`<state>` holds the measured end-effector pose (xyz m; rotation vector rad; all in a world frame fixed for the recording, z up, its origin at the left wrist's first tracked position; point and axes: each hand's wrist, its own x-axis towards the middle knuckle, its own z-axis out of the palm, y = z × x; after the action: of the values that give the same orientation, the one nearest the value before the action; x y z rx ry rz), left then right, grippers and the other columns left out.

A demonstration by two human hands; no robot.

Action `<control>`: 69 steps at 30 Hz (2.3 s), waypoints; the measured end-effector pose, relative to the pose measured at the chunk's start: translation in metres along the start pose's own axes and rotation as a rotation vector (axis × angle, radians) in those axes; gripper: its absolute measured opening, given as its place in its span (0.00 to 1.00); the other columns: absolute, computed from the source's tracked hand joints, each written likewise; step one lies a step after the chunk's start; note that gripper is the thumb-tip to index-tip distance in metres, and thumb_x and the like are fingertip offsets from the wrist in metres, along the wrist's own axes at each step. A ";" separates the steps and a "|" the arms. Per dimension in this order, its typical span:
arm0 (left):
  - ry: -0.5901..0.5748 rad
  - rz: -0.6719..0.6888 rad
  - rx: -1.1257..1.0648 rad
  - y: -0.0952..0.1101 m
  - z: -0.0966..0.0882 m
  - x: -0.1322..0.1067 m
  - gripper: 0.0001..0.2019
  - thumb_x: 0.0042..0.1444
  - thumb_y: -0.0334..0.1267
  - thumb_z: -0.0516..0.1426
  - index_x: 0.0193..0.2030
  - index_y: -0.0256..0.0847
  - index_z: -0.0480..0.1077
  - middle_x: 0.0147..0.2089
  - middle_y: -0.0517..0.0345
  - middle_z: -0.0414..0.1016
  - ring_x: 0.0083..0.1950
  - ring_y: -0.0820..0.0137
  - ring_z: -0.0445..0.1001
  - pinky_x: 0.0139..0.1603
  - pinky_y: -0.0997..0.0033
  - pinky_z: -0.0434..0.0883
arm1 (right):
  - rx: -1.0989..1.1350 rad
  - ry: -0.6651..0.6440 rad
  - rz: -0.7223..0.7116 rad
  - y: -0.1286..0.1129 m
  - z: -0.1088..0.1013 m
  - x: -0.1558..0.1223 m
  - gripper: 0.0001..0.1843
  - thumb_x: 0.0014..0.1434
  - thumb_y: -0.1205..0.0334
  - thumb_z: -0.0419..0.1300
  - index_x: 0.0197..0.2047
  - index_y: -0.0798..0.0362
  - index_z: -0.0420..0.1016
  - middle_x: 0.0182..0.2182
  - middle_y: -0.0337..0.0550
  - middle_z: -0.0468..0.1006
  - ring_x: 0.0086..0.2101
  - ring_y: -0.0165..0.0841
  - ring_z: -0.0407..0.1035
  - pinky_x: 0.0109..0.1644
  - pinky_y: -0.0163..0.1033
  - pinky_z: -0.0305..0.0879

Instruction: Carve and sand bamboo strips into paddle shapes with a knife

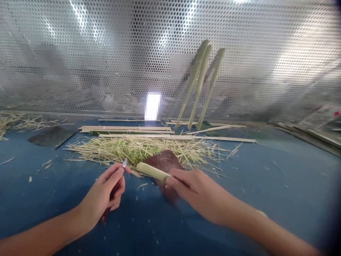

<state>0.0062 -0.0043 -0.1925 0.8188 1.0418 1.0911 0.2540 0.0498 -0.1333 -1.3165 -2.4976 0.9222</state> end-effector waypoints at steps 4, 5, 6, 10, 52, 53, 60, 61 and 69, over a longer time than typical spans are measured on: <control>0.003 -0.011 -0.012 0.001 0.003 0.001 0.12 0.66 0.47 0.51 0.39 0.41 0.68 0.19 0.71 0.56 0.14 0.83 0.46 0.16 0.80 0.52 | 0.218 -0.133 -0.057 -0.004 -0.006 -0.006 0.20 0.72 0.52 0.44 0.36 0.50 0.72 0.29 0.39 0.78 0.28 0.29 0.70 0.35 0.36 0.63; 0.002 -0.011 -0.006 0.001 0.004 0.000 0.13 0.66 0.46 0.51 0.38 0.41 0.68 0.19 0.71 0.56 0.14 0.83 0.46 0.16 0.80 0.52 | 0.227 -0.139 -0.069 -0.005 -0.006 -0.007 0.19 0.72 0.52 0.44 0.39 0.50 0.73 0.31 0.40 0.78 0.29 0.30 0.70 0.36 0.36 0.63; -0.002 -0.011 0.003 0.002 0.005 -0.001 0.13 0.66 0.46 0.50 0.37 0.40 0.68 0.19 0.70 0.56 0.14 0.83 0.46 0.16 0.80 0.53 | 0.223 -0.130 -0.078 -0.006 -0.005 -0.008 0.19 0.72 0.52 0.45 0.40 0.50 0.73 0.33 0.40 0.78 0.31 0.30 0.70 0.37 0.36 0.63; -0.025 0.009 0.041 0.003 0.006 -0.005 0.14 0.66 0.47 0.50 0.35 0.40 0.67 0.19 0.70 0.56 0.15 0.82 0.47 0.17 0.79 0.54 | 0.121 0.006 -0.105 -0.011 0.002 -0.010 0.24 0.72 0.49 0.43 0.32 0.50 0.71 0.29 0.39 0.74 0.31 0.31 0.68 0.37 0.37 0.60; 0.269 1.258 1.227 0.136 0.088 -0.102 0.14 0.69 0.41 0.48 0.35 0.43 0.71 0.26 0.62 0.68 0.26 0.72 0.63 0.28 0.71 0.58 | 0.757 0.229 -0.582 -0.090 -0.023 -0.059 0.16 0.68 0.46 0.54 0.35 0.48 0.58 0.19 0.27 0.58 0.17 0.22 0.50 0.19 0.32 0.46; 0.277 1.301 1.258 0.135 0.089 -0.103 0.12 0.68 0.40 0.49 0.36 0.43 0.71 0.28 0.61 0.71 0.27 0.72 0.66 0.29 0.71 0.60 | 0.780 0.215 -0.600 -0.089 -0.023 -0.060 0.16 0.68 0.47 0.55 0.35 0.48 0.59 0.19 0.26 0.58 0.17 0.22 0.49 0.18 0.32 0.45; 0.353 1.469 1.331 0.129 0.081 -0.101 0.05 0.66 0.35 0.53 0.41 0.45 0.71 0.23 0.66 0.69 0.21 0.75 0.61 0.25 0.73 0.56 | 0.842 0.141 -0.622 -0.085 -0.017 -0.055 0.17 0.67 0.46 0.55 0.35 0.50 0.61 0.20 0.27 0.57 0.18 0.22 0.47 0.19 0.33 0.43; 0.351 1.459 1.336 0.129 0.081 -0.100 0.06 0.66 0.35 0.52 0.43 0.45 0.71 0.24 0.66 0.69 0.21 0.75 0.61 0.25 0.73 0.56 | 0.845 0.135 -0.636 -0.084 -0.015 -0.055 0.17 0.67 0.46 0.55 0.35 0.50 0.61 0.20 0.27 0.57 0.19 0.22 0.47 0.20 0.33 0.44; 0.141 1.255 1.199 0.130 0.089 -0.097 0.14 0.68 0.39 0.48 0.34 0.43 0.71 0.25 0.62 0.69 0.25 0.72 0.63 0.28 0.71 0.58 | 0.784 0.168 -0.633 -0.082 -0.014 -0.056 0.16 0.68 0.47 0.54 0.35 0.49 0.61 0.21 0.28 0.59 0.18 0.22 0.49 0.18 0.32 0.46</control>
<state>0.0406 -0.0645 -0.0213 2.6187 1.2791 1.4756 0.2372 -0.0231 -0.0666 -0.3144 -1.8753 1.3212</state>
